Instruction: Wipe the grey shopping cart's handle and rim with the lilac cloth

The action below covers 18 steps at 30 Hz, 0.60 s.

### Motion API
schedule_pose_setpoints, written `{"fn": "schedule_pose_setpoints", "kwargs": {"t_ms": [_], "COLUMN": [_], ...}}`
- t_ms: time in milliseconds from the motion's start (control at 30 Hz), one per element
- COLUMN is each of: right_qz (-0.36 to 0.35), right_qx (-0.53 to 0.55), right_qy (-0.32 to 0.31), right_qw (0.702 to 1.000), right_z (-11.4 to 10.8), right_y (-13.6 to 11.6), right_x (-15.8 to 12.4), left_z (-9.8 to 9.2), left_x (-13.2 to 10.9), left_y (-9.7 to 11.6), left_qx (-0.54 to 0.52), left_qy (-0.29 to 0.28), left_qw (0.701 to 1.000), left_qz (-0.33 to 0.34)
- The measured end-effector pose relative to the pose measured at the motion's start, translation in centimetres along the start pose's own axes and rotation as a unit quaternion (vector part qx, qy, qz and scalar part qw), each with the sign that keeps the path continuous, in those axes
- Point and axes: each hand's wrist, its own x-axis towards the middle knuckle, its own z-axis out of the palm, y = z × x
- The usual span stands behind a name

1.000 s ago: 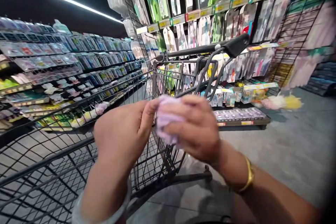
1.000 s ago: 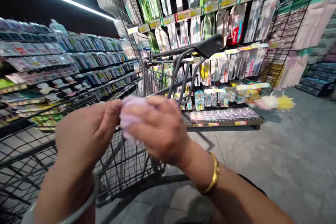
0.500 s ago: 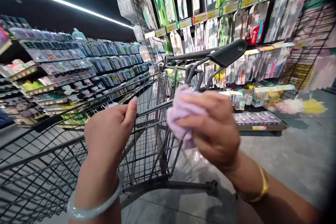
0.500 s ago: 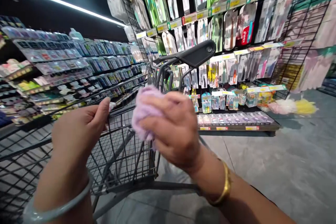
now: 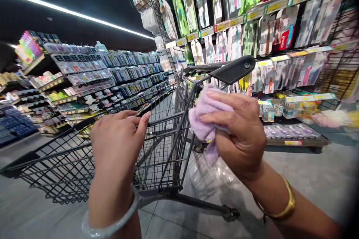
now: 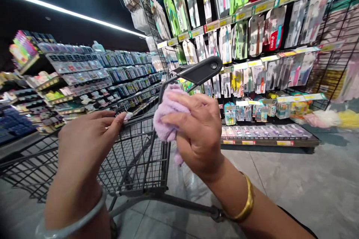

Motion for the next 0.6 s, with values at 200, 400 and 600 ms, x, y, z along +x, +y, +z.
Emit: {"fn": "schedule_pose_setpoints", "kwargs": {"t_ms": [200,400,600], "right_qz": [-0.155,-0.016,-0.112], "right_qx": [-0.011,-0.049,-0.029], "right_qy": [-0.069,0.029,-0.05], "right_qw": [0.985,0.998,0.992], "right_z": [2.7,-0.2,1.8], "right_y": [-0.6,0.2,-1.1], "right_x": [-1.8,1.2,-1.5], "left_z": [0.9,1.6,1.4], "left_x": [-0.9,-1.6,-0.6], "left_y": [4.1,7.4,5.7], "left_qx": [-0.31,-0.262,-0.29], "left_qy": [0.038,0.041,0.044], "left_qw": [0.949,0.962,0.955], "left_qz": [0.039,0.064,0.037]}}
